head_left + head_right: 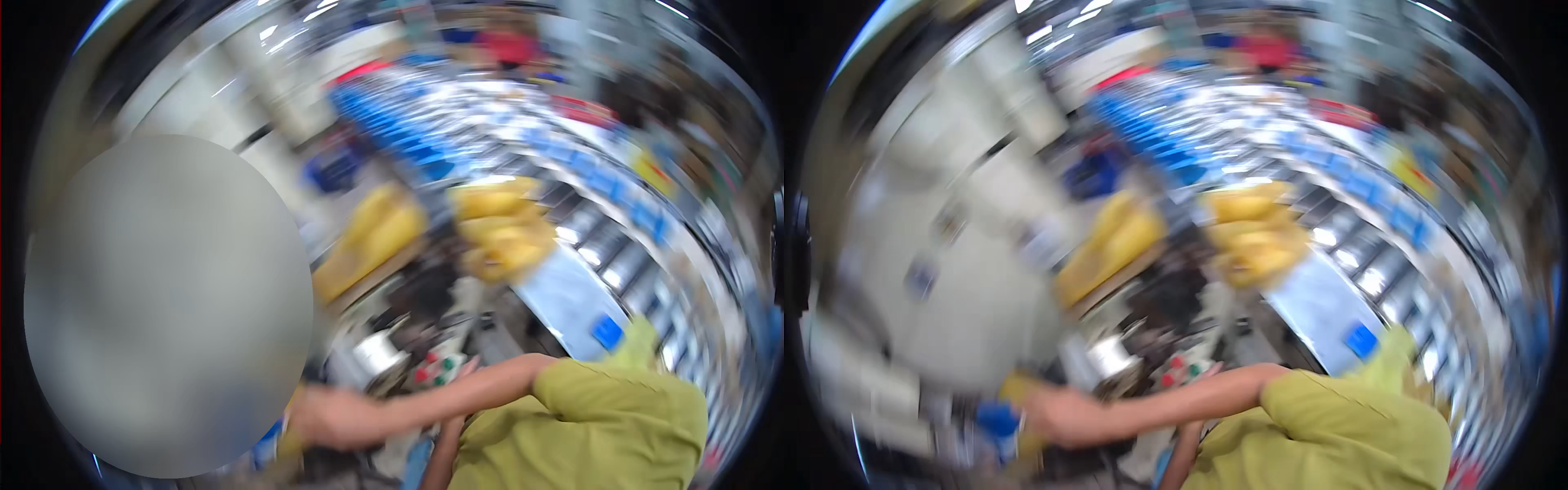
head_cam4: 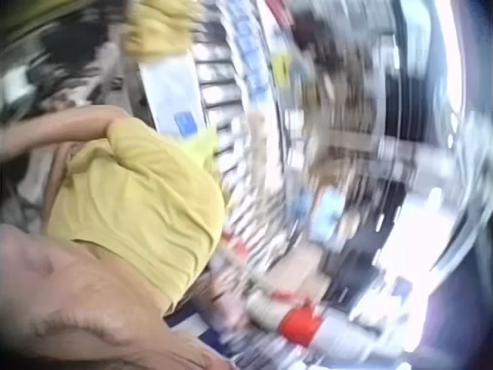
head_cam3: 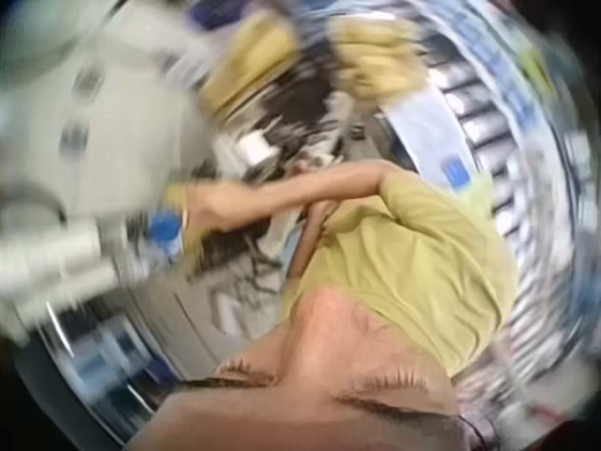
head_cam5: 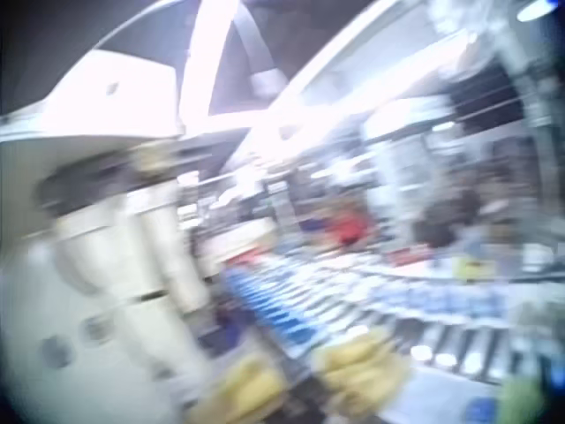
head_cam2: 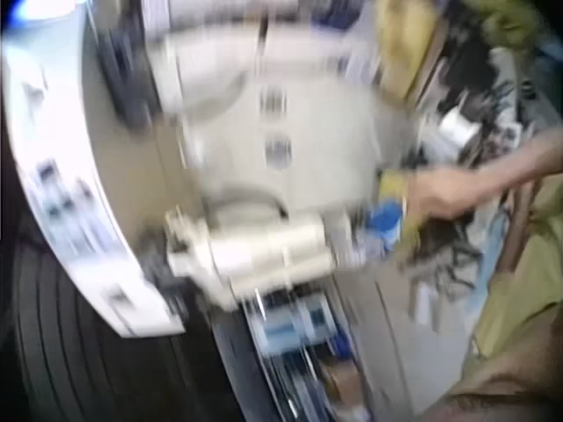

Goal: The person places blue slipper uppers onto yellow molds on a machine, presses a button to activate the machine, removes the assembled slippers, and places them on a conveyor belt. The person repeats this process for multiple units.

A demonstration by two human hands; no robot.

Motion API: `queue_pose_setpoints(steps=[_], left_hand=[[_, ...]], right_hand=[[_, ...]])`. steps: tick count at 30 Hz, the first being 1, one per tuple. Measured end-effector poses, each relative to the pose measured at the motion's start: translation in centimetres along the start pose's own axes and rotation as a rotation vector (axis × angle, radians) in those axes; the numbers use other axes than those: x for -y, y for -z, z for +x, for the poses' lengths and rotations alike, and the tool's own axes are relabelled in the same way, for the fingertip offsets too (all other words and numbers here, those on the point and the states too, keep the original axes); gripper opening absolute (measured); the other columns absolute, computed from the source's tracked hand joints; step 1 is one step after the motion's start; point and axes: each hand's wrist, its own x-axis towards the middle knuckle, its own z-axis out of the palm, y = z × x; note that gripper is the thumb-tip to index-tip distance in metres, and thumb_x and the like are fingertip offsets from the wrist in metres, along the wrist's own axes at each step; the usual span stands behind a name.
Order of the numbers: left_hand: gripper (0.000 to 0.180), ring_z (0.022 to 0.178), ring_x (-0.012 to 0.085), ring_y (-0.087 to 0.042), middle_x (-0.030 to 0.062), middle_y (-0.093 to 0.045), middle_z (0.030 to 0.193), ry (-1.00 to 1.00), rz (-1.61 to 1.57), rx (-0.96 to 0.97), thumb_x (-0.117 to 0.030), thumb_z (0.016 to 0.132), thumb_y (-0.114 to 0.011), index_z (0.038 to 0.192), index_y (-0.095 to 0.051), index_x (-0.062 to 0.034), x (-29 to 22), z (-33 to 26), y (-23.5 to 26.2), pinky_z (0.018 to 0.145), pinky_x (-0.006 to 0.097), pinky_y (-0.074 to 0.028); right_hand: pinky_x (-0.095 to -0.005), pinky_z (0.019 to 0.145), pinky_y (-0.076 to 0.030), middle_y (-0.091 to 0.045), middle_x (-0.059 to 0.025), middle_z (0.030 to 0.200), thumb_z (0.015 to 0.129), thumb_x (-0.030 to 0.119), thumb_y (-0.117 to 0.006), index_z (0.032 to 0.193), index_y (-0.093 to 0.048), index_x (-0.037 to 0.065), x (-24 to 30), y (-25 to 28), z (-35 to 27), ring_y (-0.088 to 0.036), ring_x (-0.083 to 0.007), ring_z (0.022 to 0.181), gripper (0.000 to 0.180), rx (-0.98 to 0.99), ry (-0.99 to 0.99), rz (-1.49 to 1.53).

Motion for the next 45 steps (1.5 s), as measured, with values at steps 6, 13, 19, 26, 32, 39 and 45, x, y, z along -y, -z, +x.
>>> queue_pose_setpoints(steps=[6,13,19,26,32,39,45], left_hand=[[0.053,0.103,0.0219,-0.064,0.0162,-0.058,0.132,0.168,-0.112,0.408,-0.028,0.1,-0.057,0.143,-0.044,0.0014,-6.9,2.9,-1.7,0.088,0.032,-0.052],[0.049,0.114,0.0229,-0.062,0.0113,-0.056,0.137,0.392,-0.081,0.458,-0.029,0.102,-0.054,0.145,-0.046,-0.0069,-8.6,4.9,-1.8,0.091,0.034,-0.051],[0.049,0.113,0.027,-0.062,0.0118,-0.058,0.135,0.373,0.058,0.457,-0.028,0.101,-0.054,0.144,-0.047,-0.0045,-16.0,9.4,-9.1,0.092,0.038,-0.052],[0.05,0.093,0.0188,-0.067,0.0147,-0.061,0.129,0.318,0.22,0.608,-0.025,0.102,-0.056,0.141,-0.046,0.0038,-17.4,16.0,-18.3,0.077,0.029,-0.055],[0.051,0.101,0.0226,-0.066,0.0155,-0.058,0.134,0.333,0.335,0.867,-0.029,0.102,-0.054,0.142,-0.045,0.0015,-18.9,16.6,-24.9,0.086,0.033,-0.054],[0.051,0.104,0.0233,-0.065,0.0147,-0.058,0.134,0.391,0.202,1.029,-0.031,0.102,-0.053,0.143,-0.045,-0.0021,-18.6,18.9,-30.0,0.089,0.035,-0.052],[0.066,0.127,0.0286,-0.051,0.0206,-0.045,0.146,0.253,0.117,1.114,-0.029,0.099,-0.06,0.152,-0.029,-0.0061,-18.4,19.3,-35.4,0.103,0.039,-0.043]], right_hand=[[-0.0426,0.083,-0.05,-0.061,-0.0151,0.103,0.094,0.02,-0.059,0.116,-0.064,0.008,-5.9,16.4,-20.4,-0.061,-0.0342,0.101,0.025,-0.249,-0.53,0.005],[-0.0446,0.077,-0.052,-0.065,-0.019,0.094,0.084,0.018,-0.061,0.115,-0.065,0.005,-7.0,32.3,-54.7,-0.065,-0.0365,0.088,0.033,-1.34,-1.597,-0.806],[-0.0458,0.093,-0.047,-0.057,-0.0219,0.119,0.084,0.021,-0.067,0.136,-0.045,0.0,-3.2,37.4,-68.2,-0.057,-0.0384,0.108,0.06,-1.862,-1.839,-1.186],[-0.0499,0.096,-0.043,-0.059,-0.0157,0.124,0.089,0.028,-0.064,0.129,-0.052,0.004,-6.3,39.9,-71.3,-0.055,-0.0373,0.114,0.048,-1.753,-1.848,-1.388],[-0.0497,0.081,-0.047,-0.063,-0.0221,0.097,0.096,0.023,-0.054,0.101,-0.058,0.0,-5.4,42.9,-75.4,-0.06,-0.0415,0.093,0.024,-1.857,-1.757,-1.553],[-0.0537,0.07,-0.047,-0.064,-0.0278,0.079,0.096,0.034,-0.052,0.087,-0.06,-0.001,0.4,42.9,-73.7,-0.063,-0.0456,0.077,0.037,-1.969,-1.828,-1.424],[-0.0415,0.085,-0.057,-0.069,-0.0129,0.108,0.101,0.033,-0.045,0.117,-0.063,0.003,4.3,39.5,-68.4,-0.069,-0.0247,0.091,0.038,-2.45,-0.749,0.075]])
